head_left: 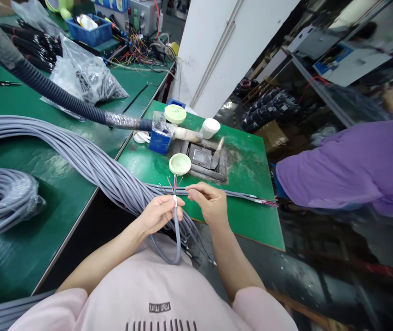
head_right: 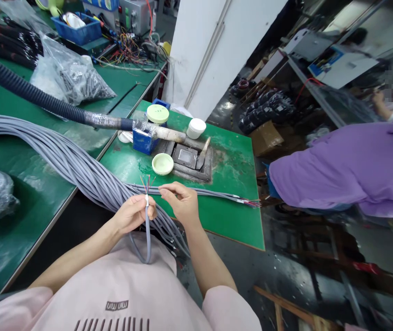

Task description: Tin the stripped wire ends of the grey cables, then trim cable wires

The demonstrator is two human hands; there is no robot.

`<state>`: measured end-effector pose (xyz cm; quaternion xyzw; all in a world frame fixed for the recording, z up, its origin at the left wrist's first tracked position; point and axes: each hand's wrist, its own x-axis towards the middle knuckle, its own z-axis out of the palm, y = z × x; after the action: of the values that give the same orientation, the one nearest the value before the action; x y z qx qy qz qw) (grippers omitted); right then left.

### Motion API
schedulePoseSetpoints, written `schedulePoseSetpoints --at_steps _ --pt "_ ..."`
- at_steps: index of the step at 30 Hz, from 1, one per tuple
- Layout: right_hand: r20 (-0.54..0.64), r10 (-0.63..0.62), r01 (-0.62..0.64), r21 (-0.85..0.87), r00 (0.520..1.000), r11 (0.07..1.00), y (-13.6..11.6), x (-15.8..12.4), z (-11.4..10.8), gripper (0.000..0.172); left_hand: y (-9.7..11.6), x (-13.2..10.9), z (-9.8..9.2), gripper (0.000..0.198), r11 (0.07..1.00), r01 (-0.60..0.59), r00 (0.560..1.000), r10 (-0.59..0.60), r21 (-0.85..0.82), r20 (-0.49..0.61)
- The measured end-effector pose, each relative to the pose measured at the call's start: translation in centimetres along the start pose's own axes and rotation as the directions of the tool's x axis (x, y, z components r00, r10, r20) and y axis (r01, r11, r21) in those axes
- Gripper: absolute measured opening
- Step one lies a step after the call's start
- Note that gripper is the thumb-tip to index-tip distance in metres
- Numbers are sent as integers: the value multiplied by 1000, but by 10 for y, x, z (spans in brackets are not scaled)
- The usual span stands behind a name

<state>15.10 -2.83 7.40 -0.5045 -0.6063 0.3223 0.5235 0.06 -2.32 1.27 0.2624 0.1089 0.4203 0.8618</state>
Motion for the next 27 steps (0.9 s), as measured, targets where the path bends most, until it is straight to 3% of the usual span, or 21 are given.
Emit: schedulePoseSetpoints --at_steps 5,9,14,18,22,24,27 --pt "78 77 -71 -85 994 994 -4 10 5 9 -2 1 1 35 998 11 1000 -11 54 -15" --pt "101 144 -141 -40 984 989 -9 20 12 14 -5 1 3 35 992 16 1000 -15 122 -2" --pt "53 101 -103 39 994 994 -6 21 15 13 -6 2 2 37 990 -21 997 30 138 -68" --pt "0 -15 15 28 1000 999 4 15 13 11 -3 4 1 33 997 -38 993 46 70 -112" --pt "-24 -221 214 -164 975 963 9 5 4 10 3 7 1 34 999 -41 986 43 18 -160" --pt "77 -388 394 -273 918 878 10 -1 -2 22 7 10 2 35 999 -49 980 48 2 -194" --pt "335 -531 627 -372 778 684 13 -7 -7 38 12 15 5 34 996 -83 975 78 -19 -206"
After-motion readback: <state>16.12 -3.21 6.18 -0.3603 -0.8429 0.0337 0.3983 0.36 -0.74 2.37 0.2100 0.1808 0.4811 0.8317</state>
